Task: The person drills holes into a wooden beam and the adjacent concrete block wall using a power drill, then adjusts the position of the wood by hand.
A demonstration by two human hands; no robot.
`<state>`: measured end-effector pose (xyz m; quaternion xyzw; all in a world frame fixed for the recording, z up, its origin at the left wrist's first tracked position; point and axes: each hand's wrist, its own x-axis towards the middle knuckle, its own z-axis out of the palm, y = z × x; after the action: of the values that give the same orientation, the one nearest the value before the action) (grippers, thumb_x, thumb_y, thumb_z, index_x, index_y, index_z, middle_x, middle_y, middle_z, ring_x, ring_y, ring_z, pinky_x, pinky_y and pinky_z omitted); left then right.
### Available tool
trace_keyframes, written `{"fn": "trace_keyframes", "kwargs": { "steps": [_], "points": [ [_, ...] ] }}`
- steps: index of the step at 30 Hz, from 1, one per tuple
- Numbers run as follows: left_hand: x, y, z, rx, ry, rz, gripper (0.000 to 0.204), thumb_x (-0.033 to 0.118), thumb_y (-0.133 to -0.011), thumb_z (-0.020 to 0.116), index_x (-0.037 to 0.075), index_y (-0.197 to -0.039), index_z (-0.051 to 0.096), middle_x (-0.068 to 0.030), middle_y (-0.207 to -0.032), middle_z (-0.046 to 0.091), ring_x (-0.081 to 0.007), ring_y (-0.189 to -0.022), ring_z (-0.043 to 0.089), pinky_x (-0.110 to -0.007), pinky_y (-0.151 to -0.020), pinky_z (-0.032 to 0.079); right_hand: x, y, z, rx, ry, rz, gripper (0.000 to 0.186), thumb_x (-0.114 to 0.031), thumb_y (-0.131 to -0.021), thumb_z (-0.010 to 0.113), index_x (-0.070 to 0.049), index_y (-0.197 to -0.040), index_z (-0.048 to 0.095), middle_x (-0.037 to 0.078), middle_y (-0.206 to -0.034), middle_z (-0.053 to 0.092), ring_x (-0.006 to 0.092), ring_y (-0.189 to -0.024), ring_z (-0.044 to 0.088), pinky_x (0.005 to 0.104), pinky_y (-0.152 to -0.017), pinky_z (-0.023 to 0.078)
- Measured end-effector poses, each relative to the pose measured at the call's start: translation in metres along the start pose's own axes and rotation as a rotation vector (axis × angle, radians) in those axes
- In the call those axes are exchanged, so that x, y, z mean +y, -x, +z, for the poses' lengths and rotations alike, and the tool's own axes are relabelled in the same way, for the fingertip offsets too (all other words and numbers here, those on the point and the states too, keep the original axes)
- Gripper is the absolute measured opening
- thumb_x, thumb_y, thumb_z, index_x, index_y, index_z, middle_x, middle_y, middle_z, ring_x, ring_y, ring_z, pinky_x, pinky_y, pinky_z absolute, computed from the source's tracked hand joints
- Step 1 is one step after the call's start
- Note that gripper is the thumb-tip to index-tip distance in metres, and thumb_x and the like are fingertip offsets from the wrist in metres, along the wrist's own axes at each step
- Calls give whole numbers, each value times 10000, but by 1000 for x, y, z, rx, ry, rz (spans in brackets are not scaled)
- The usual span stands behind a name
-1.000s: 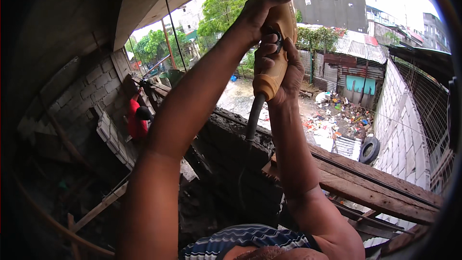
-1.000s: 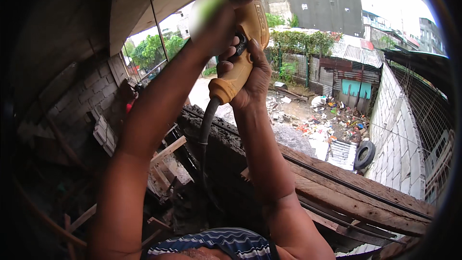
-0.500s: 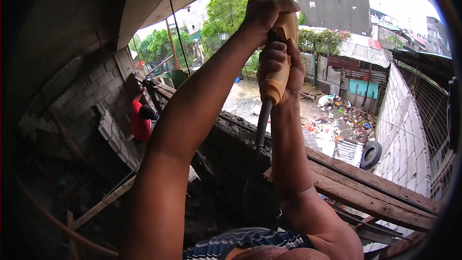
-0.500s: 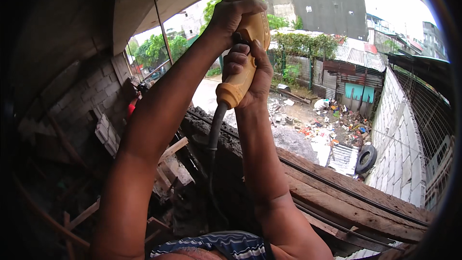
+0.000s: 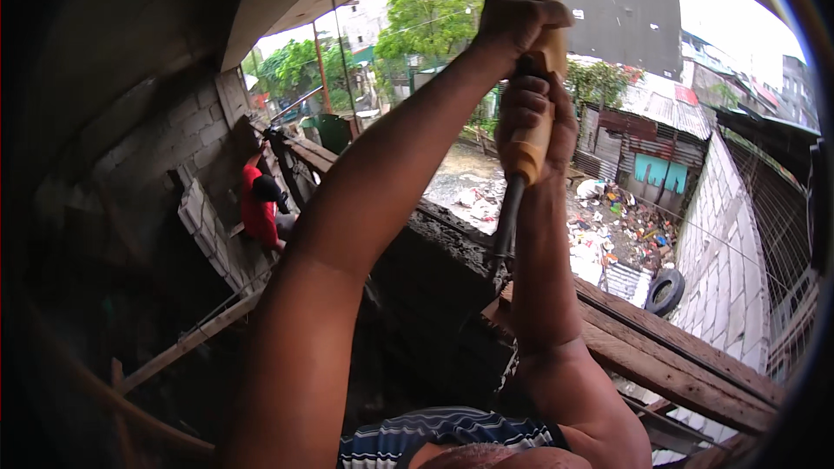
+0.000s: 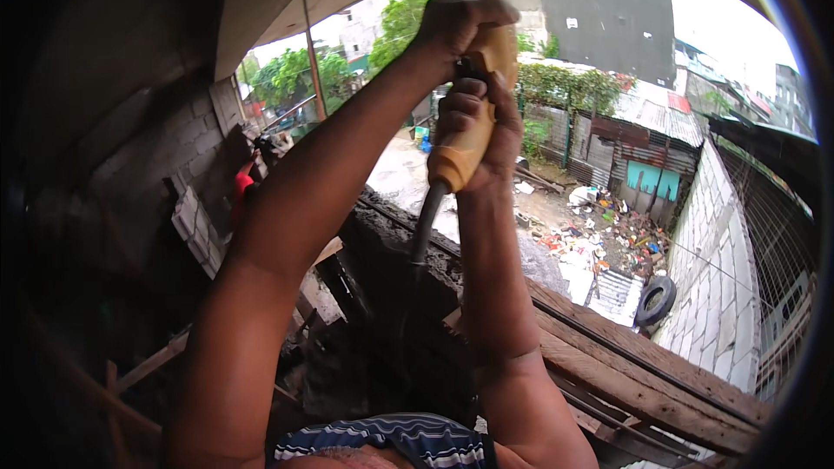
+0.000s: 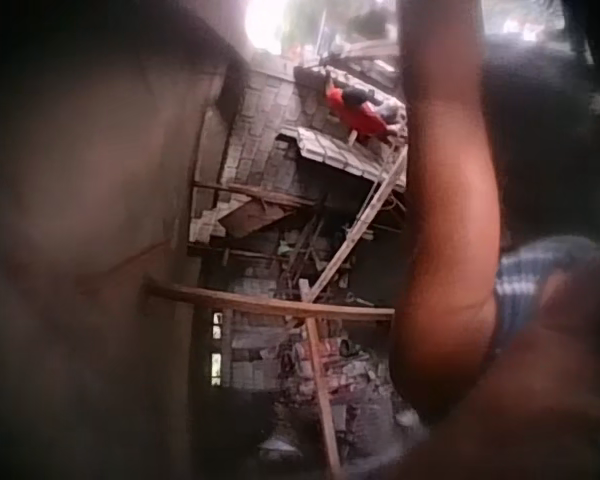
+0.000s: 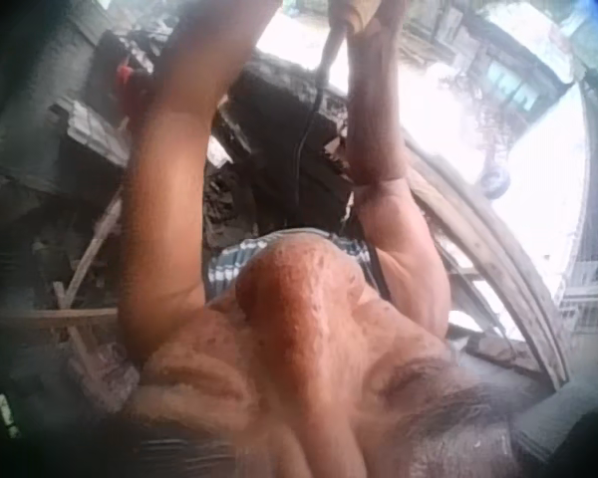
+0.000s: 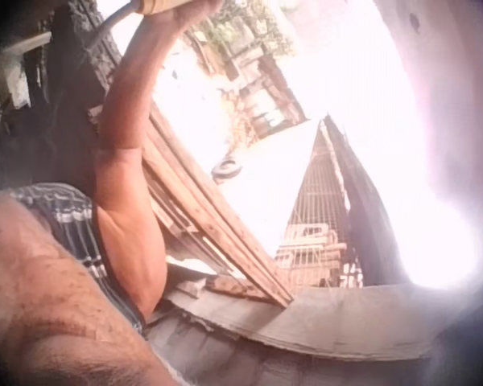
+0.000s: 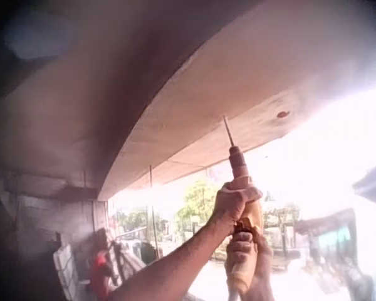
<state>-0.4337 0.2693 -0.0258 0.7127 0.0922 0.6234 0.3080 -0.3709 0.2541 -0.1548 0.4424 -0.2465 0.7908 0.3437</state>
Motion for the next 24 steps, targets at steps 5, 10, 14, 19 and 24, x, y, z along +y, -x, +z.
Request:
{"fn": "trace_keyframes", "kwargs": {
  "steps": [5, 10, 14, 19, 24],
  "points": [
    [-6, -1, 1, 100, -35, -9, 327, 133, -557, 861, 40, -835, 716, -53, -803, 717, -173, -708, 683, -320, -708, 566, 4, 0, 1, -15, -19, 15, 356, -277, -1025, 528, 12, -1232, 532, -4, -876, 537, 103, -747, 527, 286, -646, 497],
    [-6, -1, -4, 134, -113, -56, 312, 171, -546, 864, 43, -779, 701, -63, -795, 714, -180, -731, 687, -319, -722, 567, 11, 1, 2, -4, -32, 25, 362, -278, -1031, 512, 23, -1231, 540, 6, -896, 545, 114, -756, 530, 294, -648, 494],
    [-10, -6, -5, 182, -102, -20, 304, 168, -559, 859, 47, -773, 681, -62, -786, 707, -178, -715, 684, -318, -715, 567, 9, 0, 1, 12, -19, 20, 361, -277, -1028, 517, 24, -1224, 543, 5, -894, 546, 110, -755, 532, 291, -642, 494],
    [-6, -3, -5, 85, -84, -48, 366, 148, -581, 856, 32, -889, 697, -72, -842, 718, -173, -718, 683, -310, -705, 568, 7, -2, -3, -10, 32, -1, 356, -270, -1019, 536, 8, -1242, 525, 8, -887, 548, 111, -752, 541, 290, -643, 504],
    [-5, -2, -1, 100, -49, -78, 411, 128, -576, 869, 22, -931, 692, -73, -878, 716, -171, -774, 695, -312, -757, 570, 2, 0, -4, 3, -2, -16, 337, -268, -1020, 531, 3, -1220, 523, 30, -894, 558, 138, -756, 549, 312, -646, 521]
  ]
}}
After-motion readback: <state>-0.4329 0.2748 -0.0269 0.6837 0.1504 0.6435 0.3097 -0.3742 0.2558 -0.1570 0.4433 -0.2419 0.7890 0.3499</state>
